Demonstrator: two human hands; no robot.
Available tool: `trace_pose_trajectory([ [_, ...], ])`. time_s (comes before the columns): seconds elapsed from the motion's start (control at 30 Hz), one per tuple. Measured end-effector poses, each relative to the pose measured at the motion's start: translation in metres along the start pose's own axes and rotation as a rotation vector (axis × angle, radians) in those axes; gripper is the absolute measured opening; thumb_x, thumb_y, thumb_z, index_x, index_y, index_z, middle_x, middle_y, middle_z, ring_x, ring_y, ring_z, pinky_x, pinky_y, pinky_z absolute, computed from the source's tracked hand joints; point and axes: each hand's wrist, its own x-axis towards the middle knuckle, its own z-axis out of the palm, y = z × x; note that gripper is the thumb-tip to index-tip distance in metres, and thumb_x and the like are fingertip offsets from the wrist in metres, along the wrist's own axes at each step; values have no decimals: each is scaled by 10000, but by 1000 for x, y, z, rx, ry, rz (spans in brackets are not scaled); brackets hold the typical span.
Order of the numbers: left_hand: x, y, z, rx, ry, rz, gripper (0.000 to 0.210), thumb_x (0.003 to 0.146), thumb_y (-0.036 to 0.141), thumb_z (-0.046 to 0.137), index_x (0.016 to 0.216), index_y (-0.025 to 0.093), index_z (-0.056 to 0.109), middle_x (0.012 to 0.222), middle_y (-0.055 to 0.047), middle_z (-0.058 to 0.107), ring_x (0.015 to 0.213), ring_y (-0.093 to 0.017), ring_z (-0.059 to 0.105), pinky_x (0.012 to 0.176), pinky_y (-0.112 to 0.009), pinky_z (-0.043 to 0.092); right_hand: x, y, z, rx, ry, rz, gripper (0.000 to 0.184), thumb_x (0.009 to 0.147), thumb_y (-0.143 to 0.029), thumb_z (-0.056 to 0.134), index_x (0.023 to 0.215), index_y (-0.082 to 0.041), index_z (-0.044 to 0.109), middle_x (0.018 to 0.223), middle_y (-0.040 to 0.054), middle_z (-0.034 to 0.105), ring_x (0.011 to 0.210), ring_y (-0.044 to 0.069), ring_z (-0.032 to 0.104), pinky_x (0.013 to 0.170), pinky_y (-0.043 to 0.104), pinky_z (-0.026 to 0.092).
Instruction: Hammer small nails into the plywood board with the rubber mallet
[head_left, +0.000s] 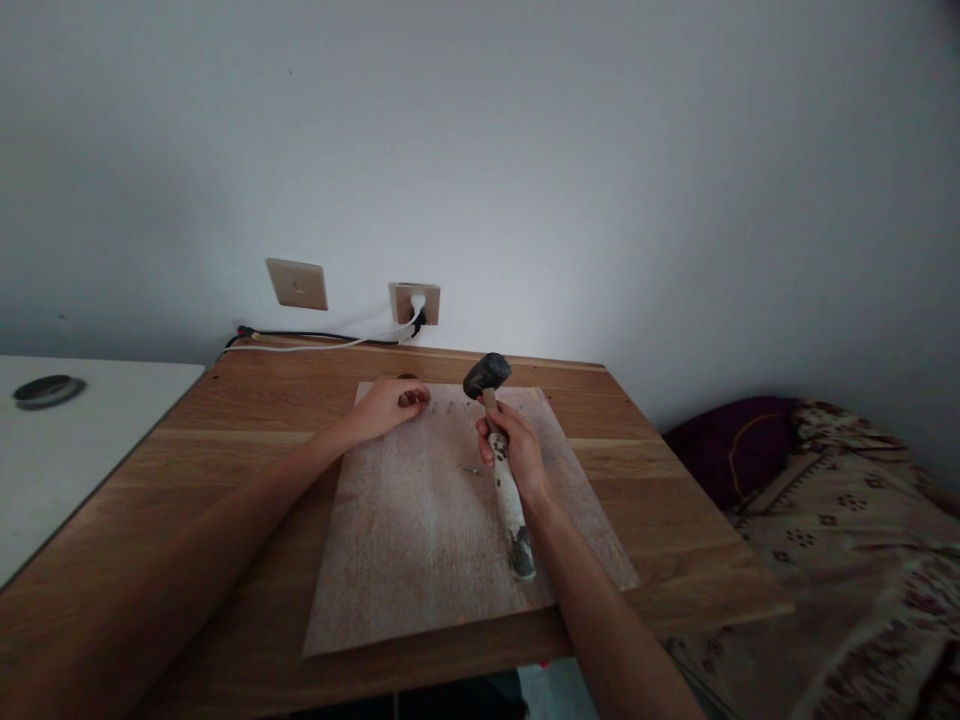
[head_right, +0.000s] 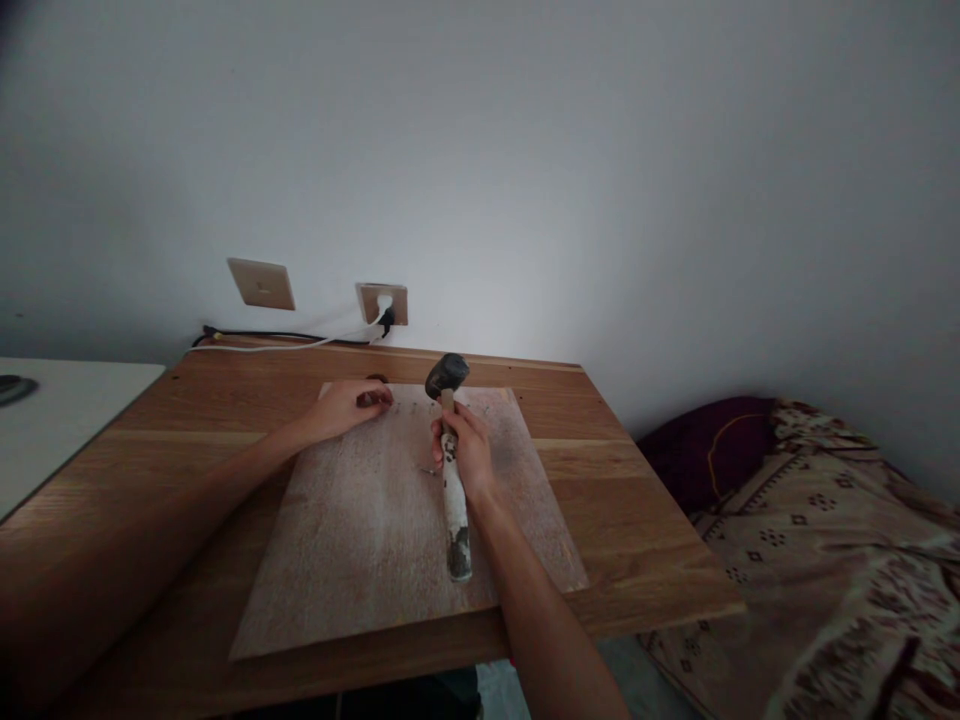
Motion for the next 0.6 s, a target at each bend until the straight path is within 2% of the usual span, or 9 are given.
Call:
trace_pose_trajectory([
  [0.17, -1, -2, -2, 5, 22, -1, 155, 849, 153, 620, 939, 188, 741, 886, -18, 765, 778, -165, 687, 747, -260, 524, -1, 1, 7, 0, -41, 11, 278, 718, -417, 715, 879, -208, 626, 600, -57, 613, 322, 86, 453, 286, 214, 341],
  [0.4, -2, -5, -1, 32, 8, -11, 117, 862, 199, 637, 911, 182, 742, 880, -36, 761, 779, -190, 692, 746, -288, 526, 6, -7, 31, -31, -95, 52, 284, 706, -420, 687, 871, -197, 631, 605, -52, 617, 338, 84, 466, 298, 210, 337],
  [0.6, -1, -5, 0, 11, 21, -17, 144, 836, 216, 674, 961, 181, 738, 930, -49, 773, 832, -208, 713, 784, -308, 546, 2, 9, 37, -98, -146, 14, 229, 752, -420, 691, 789, -215, 596, 609, -51, 612, 345, 91, 467, 301, 229, 358],
])
